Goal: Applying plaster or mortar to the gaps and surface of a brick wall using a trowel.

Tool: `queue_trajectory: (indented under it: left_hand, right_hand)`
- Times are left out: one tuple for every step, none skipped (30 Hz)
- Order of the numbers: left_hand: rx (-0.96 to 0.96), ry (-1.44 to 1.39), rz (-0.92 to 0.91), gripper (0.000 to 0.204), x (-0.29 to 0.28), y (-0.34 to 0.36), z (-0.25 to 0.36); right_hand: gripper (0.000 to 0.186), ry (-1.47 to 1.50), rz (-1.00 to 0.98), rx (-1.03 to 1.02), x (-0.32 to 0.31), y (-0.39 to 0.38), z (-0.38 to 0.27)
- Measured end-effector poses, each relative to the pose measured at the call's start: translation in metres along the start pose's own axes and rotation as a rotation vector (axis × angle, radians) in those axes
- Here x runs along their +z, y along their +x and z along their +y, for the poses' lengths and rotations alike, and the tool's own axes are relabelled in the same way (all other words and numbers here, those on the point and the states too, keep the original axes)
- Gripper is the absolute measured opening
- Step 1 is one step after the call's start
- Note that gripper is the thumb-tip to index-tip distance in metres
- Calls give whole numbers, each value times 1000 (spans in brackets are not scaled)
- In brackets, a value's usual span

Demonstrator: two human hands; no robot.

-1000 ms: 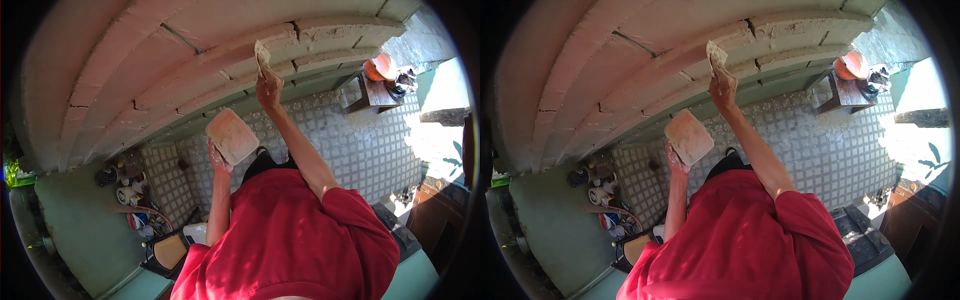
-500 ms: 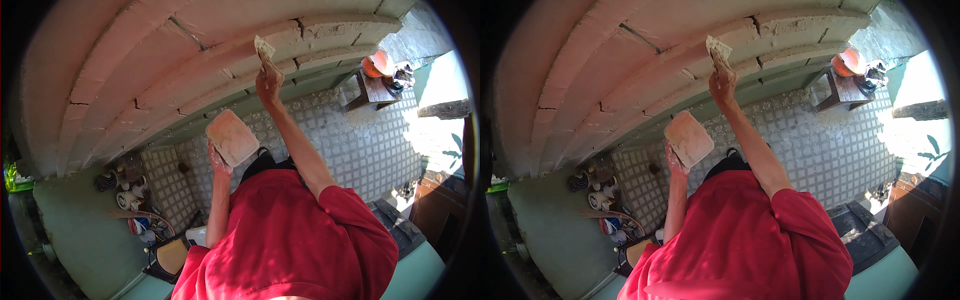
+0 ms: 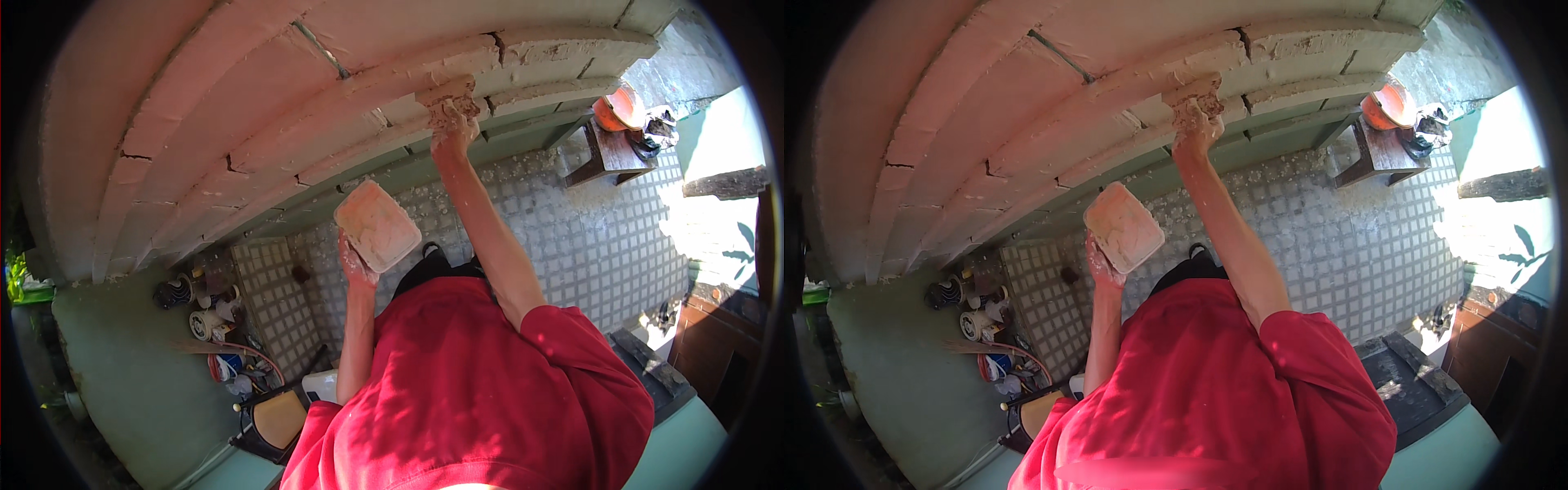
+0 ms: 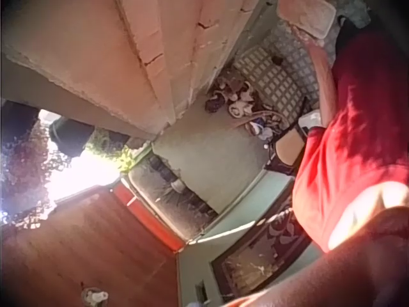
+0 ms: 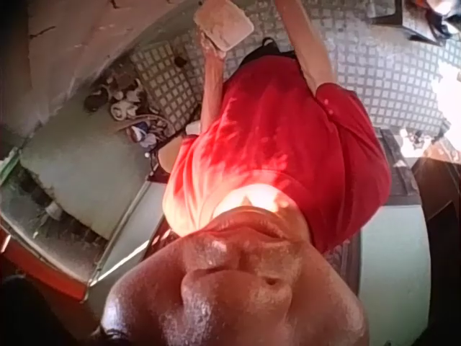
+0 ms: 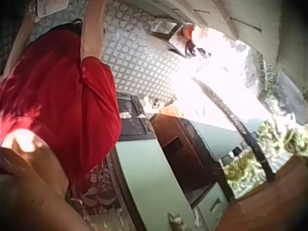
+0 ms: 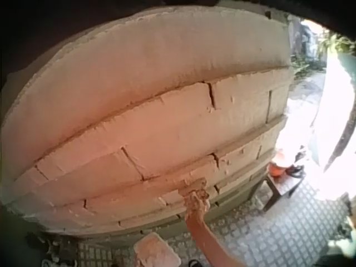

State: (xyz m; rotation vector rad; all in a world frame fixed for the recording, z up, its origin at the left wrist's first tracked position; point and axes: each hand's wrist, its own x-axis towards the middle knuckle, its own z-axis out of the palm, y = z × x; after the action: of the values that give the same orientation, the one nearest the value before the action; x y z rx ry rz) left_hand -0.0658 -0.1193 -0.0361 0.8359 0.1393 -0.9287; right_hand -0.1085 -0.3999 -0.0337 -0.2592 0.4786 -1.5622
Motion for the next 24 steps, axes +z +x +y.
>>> queue_trajectory:
  left_hand:
    - [8, -7, 3, 48, -3, -1, 2]
    - [15, -11, 7, 48, -9, -2, 2]
    - [30, -5, 12, 48, -14, -2, 3]
    - [39, 1, 13, 48, -18, 0, 2]
    - [41, -1, 14, 48, -20, 1, 2]
    - [37, -4, 17, 48, -22, 1, 2]
    - [22, 0, 15, 49, -21, 2, 1]
    - [17, 0, 18, 49, -21, 1, 0]
    - [13, 6, 27, 49, -20, 0, -1]
    - [15, 11, 39, 49, -19, -1, -1]
    - [18, 7, 47, 49, -18, -3, 0]
    - [11, -9, 35, 49, -15, -4, 1]
    - [8, -32, 31, 49, -17, -7, 2]
    - [5, -35, 32, 49, -15, -5, 2]
    - [0, -29, 31, 49, -11, -4, 1]
    - [-3, -23, 33, 49, -9, -3, 0]
    - [-5, -22, 34, 49, -6, -2, 0]
    - [-5, -4, 41, 49, -4, -1, -1]
    - [-9, 17, 43, 49, 0, 0, -1]
    - [-3, 16, 45, 49, -3, 1, -1]
    - [0, -3, 32, 49, -6, 3, -1]
    - [6, -27, 28, 48, -12, 2, -1]
    - [8, -28, 29, 48, -8, 0, -1]
    - [11, -16, 41, 48, -5, -2, -1]
  right_hand:
    - [17, 21, 109, 110, 12, -4, 2]
    - [21, 41, 219, 217, 20, -5, 2]
    - [21, 39, 215, 225, 29, -4, 2]
    - [20, 87, 317, 294, 35, 3, 2]
    - [18, 135, 421, 364, 35, 12, 6]
    - [18, 133, 420, 366, 31, 20, 9]
    - [19, -35, 336, 329, 13, 34, 16]
    - [21, -206, 249, 299, 8, 37, 17]
    - [21, -209, 254, 296, 3, 43, 19]
    - [22, -291, 277, 270, 8, 45, 16]
    - [24, -376, 296, 248, 20, 42, 10]
    - [24, -381, 296, 253, 31, 39, 3]
    - [24, -296, 334, 254, 54, 24, -10]
    - [23, -204, 377, 240, 67, 18, -22]
    - [23, -205, 381, 234, 69, 20, -29]
    - [21, -126, 347, 264, 68, 22, -32]
    - [19, -46, 312, 295, 66, 24, -36]
    - [19, -47, 314, 294, 52, 25, -37]
    - [17, -21, 219, 266, 27, 30, -38]
    - [16, 4, 115, 250, 22, 28, -41]
    - [16, 5, 112, 257, 17, 28, -44]
    - [14, 5, 94, 189, 25, 17, -57]
    - [12, 11, 80, 106, 27, 16, -70]
    - [12, 11, 78, 110, 18, 26, -67]
